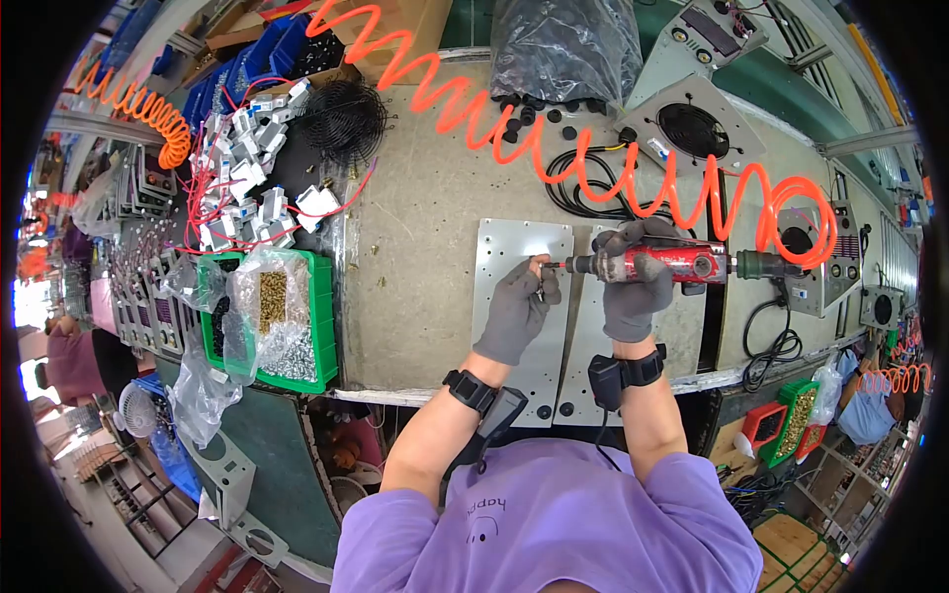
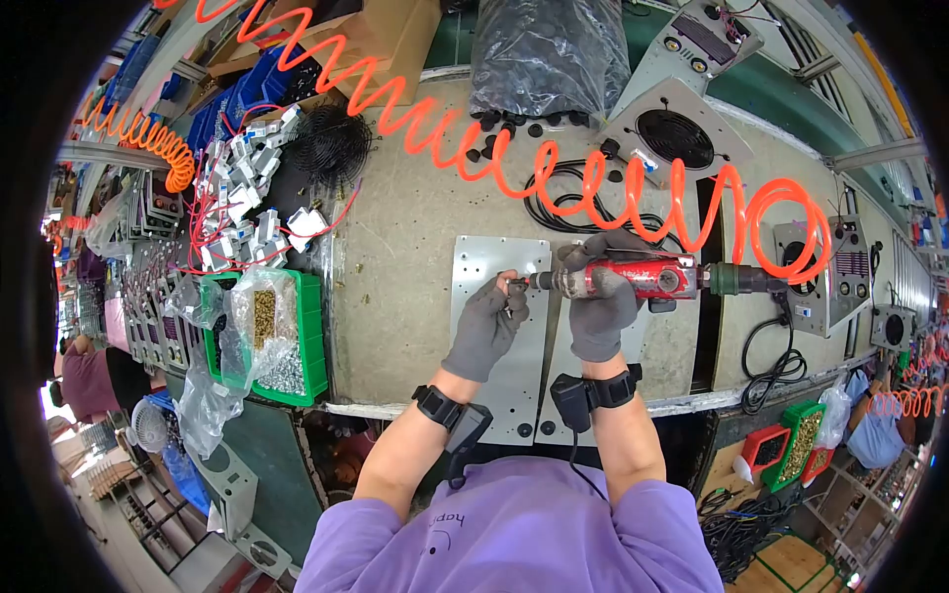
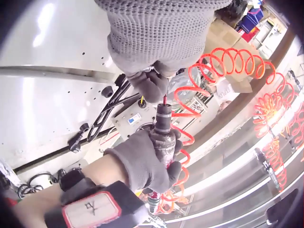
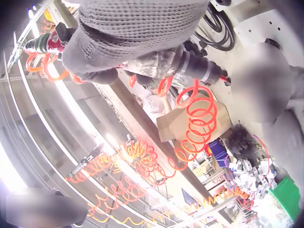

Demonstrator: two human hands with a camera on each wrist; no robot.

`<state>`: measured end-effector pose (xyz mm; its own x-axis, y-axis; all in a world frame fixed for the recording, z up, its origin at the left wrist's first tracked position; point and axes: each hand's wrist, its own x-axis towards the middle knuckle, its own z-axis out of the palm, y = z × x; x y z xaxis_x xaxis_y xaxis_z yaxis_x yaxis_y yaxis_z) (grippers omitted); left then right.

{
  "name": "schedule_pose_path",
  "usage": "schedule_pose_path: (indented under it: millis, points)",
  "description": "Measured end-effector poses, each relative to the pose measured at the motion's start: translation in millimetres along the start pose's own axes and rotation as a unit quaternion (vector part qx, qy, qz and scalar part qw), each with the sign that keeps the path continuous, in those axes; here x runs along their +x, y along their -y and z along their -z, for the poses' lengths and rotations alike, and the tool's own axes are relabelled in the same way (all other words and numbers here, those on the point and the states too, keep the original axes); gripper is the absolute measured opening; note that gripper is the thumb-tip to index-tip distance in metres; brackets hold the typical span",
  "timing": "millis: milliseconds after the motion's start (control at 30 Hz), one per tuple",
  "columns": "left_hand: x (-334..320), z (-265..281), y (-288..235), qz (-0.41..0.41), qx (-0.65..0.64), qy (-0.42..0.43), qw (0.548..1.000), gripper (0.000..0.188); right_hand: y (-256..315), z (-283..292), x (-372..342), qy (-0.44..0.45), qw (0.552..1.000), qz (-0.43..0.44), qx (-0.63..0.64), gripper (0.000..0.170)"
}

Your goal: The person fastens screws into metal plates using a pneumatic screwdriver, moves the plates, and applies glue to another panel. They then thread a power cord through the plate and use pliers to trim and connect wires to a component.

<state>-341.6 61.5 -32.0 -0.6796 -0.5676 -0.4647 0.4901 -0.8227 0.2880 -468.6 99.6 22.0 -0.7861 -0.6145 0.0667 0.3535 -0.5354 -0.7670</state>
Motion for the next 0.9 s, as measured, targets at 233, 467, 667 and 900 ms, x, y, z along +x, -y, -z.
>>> schedule_pose_path:
  millis: [233, 467, 667, 900]
  points:
    - [-6, 12, -16, -0.080, 0.364, -0.039, 0.927, 0.028, -2, 10, 3, -0.095, 0.994, -0.025, 0.043, 0.040]
    - [-1, 20, -11, -0.243, 0.774, -0.082, 0.579, 0.036, 8, 15, 12, -0.046, 0.998, 0.041, -0.004, 0.042]
    - [32, 11, -5, -0.286, 0.837, 0.028, 0.466, 0.032, 17, 11, 18, -0.038, 0.997, 0.059, -0.034, 0.042]
    - [53, 8, -11, -0.251, 0.783, -0.113, 0.557, 0.031, 16, 14, 19, -0.019, 0.996, 0.058, -0.060, 0.040]
